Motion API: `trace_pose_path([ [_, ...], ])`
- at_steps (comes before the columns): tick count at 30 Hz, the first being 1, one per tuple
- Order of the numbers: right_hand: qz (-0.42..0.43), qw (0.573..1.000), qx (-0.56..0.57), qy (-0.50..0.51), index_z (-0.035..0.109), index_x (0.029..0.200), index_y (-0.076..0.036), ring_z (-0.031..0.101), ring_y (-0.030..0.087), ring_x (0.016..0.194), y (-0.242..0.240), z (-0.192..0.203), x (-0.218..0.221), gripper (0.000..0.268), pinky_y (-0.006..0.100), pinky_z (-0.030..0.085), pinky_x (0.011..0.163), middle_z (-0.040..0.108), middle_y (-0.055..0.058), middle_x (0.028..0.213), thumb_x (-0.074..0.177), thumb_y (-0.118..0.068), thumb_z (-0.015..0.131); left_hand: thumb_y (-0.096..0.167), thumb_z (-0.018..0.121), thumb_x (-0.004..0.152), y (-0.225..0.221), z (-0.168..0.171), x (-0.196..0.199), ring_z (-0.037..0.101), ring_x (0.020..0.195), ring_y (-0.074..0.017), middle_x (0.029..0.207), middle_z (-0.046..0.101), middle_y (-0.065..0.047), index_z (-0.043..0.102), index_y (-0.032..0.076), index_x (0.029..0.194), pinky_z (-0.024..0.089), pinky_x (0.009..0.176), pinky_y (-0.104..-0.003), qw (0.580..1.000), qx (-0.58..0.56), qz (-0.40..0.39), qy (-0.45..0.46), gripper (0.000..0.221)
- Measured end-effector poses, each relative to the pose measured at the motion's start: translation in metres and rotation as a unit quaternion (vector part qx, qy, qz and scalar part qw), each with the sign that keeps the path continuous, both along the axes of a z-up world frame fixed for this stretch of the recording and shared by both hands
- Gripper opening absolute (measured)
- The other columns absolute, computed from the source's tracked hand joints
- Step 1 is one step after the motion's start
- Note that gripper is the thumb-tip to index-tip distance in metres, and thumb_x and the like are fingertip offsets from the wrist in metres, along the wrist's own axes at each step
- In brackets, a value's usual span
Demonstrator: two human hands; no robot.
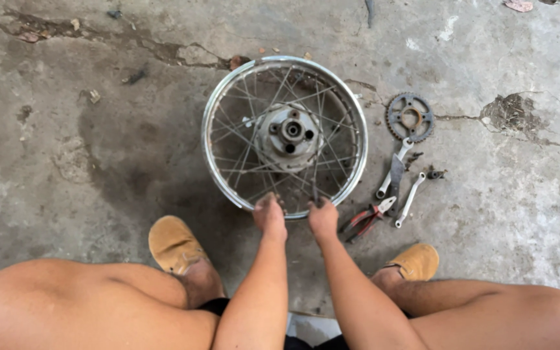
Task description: The person sits on the floor and uses a spoke wrench to tighten and loosen individual spokes on a motorcycle wheel rim. They rotate the wheel to access different sections and continue adjusting the spoke tension throughout the clip.
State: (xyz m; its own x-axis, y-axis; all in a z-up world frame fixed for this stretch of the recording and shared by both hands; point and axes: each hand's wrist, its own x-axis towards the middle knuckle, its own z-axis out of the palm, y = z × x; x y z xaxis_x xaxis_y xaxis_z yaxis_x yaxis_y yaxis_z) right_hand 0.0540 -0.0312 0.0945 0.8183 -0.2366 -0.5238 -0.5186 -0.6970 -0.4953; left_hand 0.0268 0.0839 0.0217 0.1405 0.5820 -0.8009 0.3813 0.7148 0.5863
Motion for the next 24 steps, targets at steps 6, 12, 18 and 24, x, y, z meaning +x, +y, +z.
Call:
trace_pose_path([
  [6, -0.068, 0.995, 0.05, 0.057, 0.074, 0.123, -0.003, 0.068, 0.037, 0.047, -0.056, -0.079, 0.009, 0.045, 0.045, 0.057, 0.04, 0.073, 0.026, 0.083, 0.087, -0.029, 0.074, 0.023, 0.079, 0.084, -0.01, 0.008, -0.006, 0.076, 0.099, -0.0279, 0.115, 0.077, -0.013, 0.078, 0.013, 0.115, 0.064, 0.079, -0.037, 0.994, 0.013, -0.105, 0.012, 0.033],
  [12, 0.029, 0.997, -0.005, 0.071, 0.079, 0.118, -0.011, 0.07, 0.038, 0.115, -0.036, -0.037, -0.002, 0.04, 0.049, 0.055, 0.1, 0.078, 0.017, 0.111, 0.083, -0.029, 0.077, 0.022, 0.074, 0.088, -0.014, 0.049, 0.0, 0.07, 0.114, -0.0354, 0.131, 0.069, -0.018, 0.071, 0.01, 0.129, 0.061, 0.091, -0.043, 0.991, -0.065, -0.108, -0.05, 0.043],
  [18, -0.018, 0.991, 0.07, 0.113, 0.078, 0.118, -0.011, 0.066, 0.036, 0.052, -0.037, -0.059, -0.005, 0.033, 0.044, 0.056, 0.045, 0.069, 0.02, 0.072, 0.087, -0.022, 0.075, 0.028, 0.07, 0.091, -0.022, 0.045, -0.004, 0.06, 0.129, -0.0416, 0.138, 0.064, -0.023, 0.068, 0.006, 0.133, 0.049, 0.111, -0.048, 0.978, -0.055, -0.19, -0.071, 0.048],
  [24, -0.055, 0.973, 0.169, 0.146, 0.075, 0.082, 0.0, 0.054, 0.028, 0.039, -0.021, -0.053, -0.012, 0.017, 0.039, 0.048, 0.034, 0.053, 0.016, 0.051, 0.086, -0.016, 0.071, 0.05, 0.066, 0.09, -0.039, -0.01, -0.007, 0.063, 0.127, -0.0341, 0.129, 0.071, -0.014, 0.073, 0.014, 0.128, 0.047, 0.111, -0.048, 0.951, 0.016, -0.309, -0.02, 0.053],
])
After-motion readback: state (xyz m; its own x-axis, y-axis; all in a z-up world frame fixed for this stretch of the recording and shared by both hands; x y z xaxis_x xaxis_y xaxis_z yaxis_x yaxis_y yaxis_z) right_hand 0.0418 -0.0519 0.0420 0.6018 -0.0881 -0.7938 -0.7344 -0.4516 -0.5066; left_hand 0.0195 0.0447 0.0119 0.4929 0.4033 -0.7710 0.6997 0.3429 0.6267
